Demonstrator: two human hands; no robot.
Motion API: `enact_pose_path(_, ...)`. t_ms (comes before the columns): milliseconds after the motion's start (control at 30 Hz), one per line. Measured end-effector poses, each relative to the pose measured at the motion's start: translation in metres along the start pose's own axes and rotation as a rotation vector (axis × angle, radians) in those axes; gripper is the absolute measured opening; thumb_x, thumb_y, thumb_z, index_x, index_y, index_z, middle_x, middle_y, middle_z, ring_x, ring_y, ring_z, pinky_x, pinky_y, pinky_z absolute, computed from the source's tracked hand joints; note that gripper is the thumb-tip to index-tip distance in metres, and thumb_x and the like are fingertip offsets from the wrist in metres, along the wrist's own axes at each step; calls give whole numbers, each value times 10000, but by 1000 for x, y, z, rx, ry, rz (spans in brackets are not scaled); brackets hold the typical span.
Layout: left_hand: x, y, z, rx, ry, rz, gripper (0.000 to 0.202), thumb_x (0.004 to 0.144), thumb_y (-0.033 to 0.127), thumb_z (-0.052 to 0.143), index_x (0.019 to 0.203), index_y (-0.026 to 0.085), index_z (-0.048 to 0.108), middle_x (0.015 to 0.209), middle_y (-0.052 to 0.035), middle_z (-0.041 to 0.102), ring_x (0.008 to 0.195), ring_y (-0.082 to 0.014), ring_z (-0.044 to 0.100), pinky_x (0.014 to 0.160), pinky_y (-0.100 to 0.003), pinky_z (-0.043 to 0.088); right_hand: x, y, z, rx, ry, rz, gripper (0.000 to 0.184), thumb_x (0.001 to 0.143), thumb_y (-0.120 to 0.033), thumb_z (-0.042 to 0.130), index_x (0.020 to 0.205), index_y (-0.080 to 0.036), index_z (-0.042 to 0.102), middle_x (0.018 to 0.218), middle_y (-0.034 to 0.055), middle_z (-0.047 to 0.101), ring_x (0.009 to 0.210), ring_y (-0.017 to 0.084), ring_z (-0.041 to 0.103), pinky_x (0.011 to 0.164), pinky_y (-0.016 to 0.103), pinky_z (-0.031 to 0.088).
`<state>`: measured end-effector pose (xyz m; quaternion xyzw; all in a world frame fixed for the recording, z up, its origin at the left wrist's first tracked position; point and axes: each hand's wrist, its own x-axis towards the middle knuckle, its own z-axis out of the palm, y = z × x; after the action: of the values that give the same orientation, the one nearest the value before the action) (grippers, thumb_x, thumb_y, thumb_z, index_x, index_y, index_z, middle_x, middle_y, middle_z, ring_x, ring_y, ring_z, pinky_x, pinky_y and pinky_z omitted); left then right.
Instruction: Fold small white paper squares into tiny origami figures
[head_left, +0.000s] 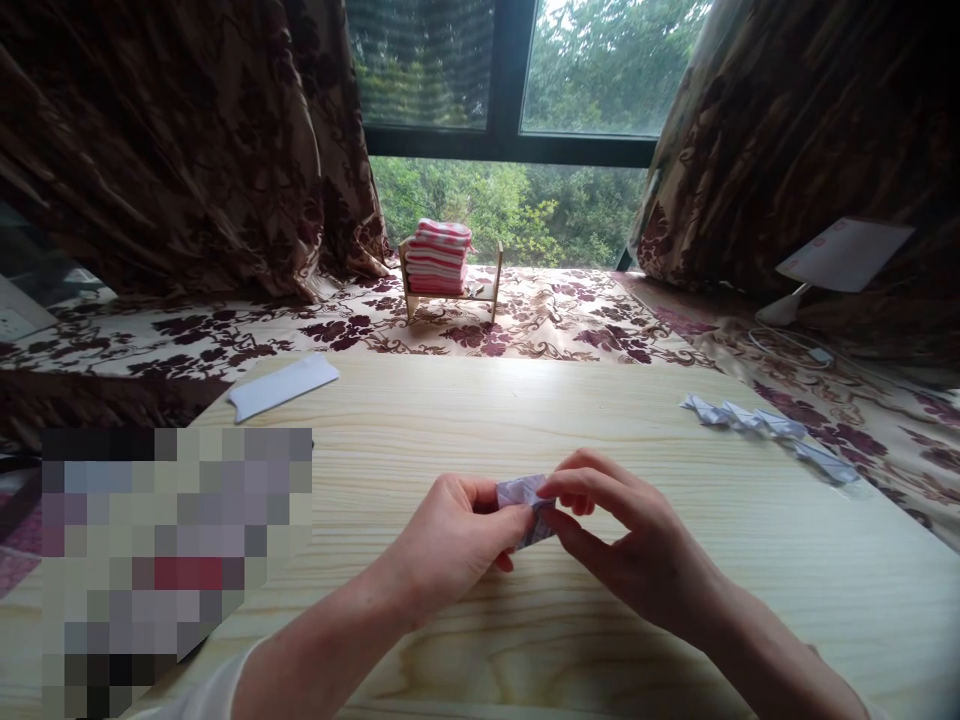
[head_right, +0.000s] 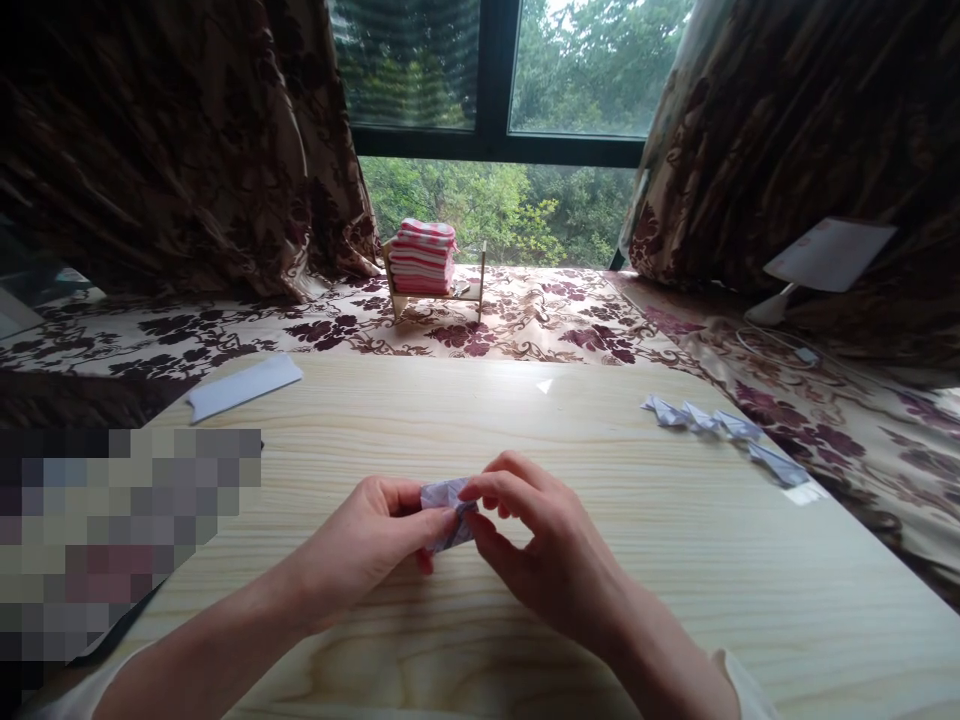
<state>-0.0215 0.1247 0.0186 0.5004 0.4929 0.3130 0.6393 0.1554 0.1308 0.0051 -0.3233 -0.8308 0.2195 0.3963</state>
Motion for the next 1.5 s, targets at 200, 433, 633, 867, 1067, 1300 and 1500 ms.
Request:
enact_pose_path(200, 1, 0, 0, -8, 16, -8, 168, 686, 245, 594, 687, 101, 679, 608, -16, 554, 567, -99, 439, 510, -200, 404, 2, 1, 0, -116, 4, -81, 173, 818, -33, 516, 886, -185, 566, 783, 28, 591, 682, 126, 543, 589, 242, 441)
enact_pose_path(433, 1, 2, 0, -36, 38, -20, 152, 668, 239, 601, 622, 104, 651, 558, -4, 525, 537, -95, 430, 492, -201, 399, 1, 0, -6, -348, -36, -203, 156, 851, -77, 498, 909, -187, 593, 826, 48, 625, 693, 138, 546, 597, 245, 418)
enact_pose_path(633, 0, 2, 1, -135, 65, -29, 166, 655, 264, 633, 628, 103, 663, 591, -12, 571, 533, -88, 446, 501, -203, 404, 0, -2, -8, -412, -39, -233, 198, 850, -67, 484, 937, -192, 611, 840, 57, 644, 693, 143, 551, 590, 250, 422)
enact_pose_path(867, -1, 3, 0, -190, 56, -39, 181, 647, 277, 662, 652, 96, 672, 638, -31, 598, 583, -103, 463, 537, -218, 423, 0, -1, -7, -346, -67, -209, 230, 862, -72, 471, 996, -210, 598, 896, 68, 657, 728, 155, 561, 614, 266, 456)
enact_pose_path(1067, -1, 5, -1, -195, -3, 1, 132, 666, 231, 616, 604, 115, 626, 591, -5, 539, 589, -102, 440, 533, -207, 406, 2, -4, -7, -285, -64, -209, 237, 868, -47, 471, 1023, -192, 575, 906, 73, 662, 728, 160, 567, 612, 266, 465)
enact_pose_path(1300, -2, 8, 0, -190, -20, -7, 102, 635, 203, 581, 567, 128, 580, 550, 10, 485, 563, -106, 418, 517, -214, 399, 2, -5, -7, -287, -59, -226, 264, 881, -56, 468, 1074, -207, 564, 913, 68, 671, 728, 160, 580, 609, 269, 473)
enact_pose_path(1500, -4, 9, 0, -210, -34, -16, 105, 633, 203, 588, 555, 139, 559, 554, 10, 479, 570, -109, 414, 521, -215, 408, 1, -5, -7, -300, -71, -224, 229, 890, -73, 457, 1032, -202, 582, 924, 75, 672, 742, 164, 592, 621, 275, 483)
